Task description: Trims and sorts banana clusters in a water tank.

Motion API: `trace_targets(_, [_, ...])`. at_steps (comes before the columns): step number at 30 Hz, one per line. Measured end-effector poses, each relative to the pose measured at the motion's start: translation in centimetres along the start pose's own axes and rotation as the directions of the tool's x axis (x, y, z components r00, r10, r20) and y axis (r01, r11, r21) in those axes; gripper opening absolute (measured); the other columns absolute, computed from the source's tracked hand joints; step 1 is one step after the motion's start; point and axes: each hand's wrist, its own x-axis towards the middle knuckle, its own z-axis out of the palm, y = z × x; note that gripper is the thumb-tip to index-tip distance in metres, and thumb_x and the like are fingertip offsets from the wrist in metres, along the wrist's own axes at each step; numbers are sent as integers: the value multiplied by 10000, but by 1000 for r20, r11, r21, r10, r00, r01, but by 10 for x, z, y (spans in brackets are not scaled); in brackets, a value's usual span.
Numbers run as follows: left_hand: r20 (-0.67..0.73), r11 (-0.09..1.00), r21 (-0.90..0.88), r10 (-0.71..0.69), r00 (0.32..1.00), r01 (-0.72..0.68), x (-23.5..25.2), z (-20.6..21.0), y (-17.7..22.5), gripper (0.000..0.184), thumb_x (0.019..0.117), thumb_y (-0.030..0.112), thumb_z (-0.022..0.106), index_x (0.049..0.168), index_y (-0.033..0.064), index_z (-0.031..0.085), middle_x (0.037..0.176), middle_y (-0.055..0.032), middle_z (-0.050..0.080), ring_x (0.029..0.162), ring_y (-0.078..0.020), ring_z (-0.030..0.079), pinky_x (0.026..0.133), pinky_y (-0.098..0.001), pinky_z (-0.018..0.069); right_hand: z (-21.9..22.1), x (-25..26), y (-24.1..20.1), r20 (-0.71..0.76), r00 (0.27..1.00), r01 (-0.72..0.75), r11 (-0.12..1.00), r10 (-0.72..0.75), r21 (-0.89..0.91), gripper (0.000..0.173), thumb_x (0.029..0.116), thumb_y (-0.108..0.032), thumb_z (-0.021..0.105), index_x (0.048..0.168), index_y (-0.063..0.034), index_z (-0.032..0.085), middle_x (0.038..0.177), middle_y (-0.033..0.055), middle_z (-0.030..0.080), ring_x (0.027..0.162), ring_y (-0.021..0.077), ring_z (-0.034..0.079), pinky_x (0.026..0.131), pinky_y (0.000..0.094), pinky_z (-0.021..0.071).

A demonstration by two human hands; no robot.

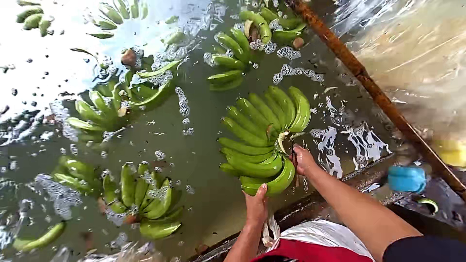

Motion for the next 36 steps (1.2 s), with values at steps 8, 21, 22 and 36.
trace_targets(8, [-20, 971, 188, 154, 988, -148, 11, 11, -18, 1045, 782, 38, 763, 1565, -5, 72, 1403, -254, 476, 1217, -232, 581, 994, -368, 532, 7, 23, -33, 11, 999, -21, 818, 34, -575, 427, 1146, -264, 302, 1191, 47, 591, 959, 159, 589, 802, 207, 573, 745, 345, 495])
trace_targets(21, [13, 960, 236, 154, 988, -153, 45, 2, 31, 685, 951, 12, 662, 1502, -57, 261, 1293, -249, 556, 1078, -242, 632, 899, -368, 561, -74, -2, -74, -105, 984, -171, 923, 143, -345, 384, 1141, -375, 321, 1057, -71, 540, 691, -7, 479, 493, 85, 464, 488, 243, 456])
trace_targets(22, [7, 959, 258, 122, 992, -120, 47, -8, 41, 600, 991, 44, 621, 1482, -58, 291, 1197, -229, 596, 957, -220, 661, 801, -353, 577, -90, -9, -69, -84, 987, -162, 888, 139, -430, 391, 1144, -368, 309, 1108, -62, 549, 724, 1, 492, 511, 88, 481, 508, 246, 470])
trace_targets(36, [377, -289, 889, 23, 926, -355, 65, 47, 82, 597, 983, 145, 614, 1537, 19, 428, 1603, -256, 365, 1529, -418, 271, 1235, -551, 247, -213, -83, 62, 681, 602, 720, -86, -418, -689, 268, 832, -80, 765, 1082, 14, 778, 1103, 307, 701, 1098, 562, 640, 945, 698, 491])
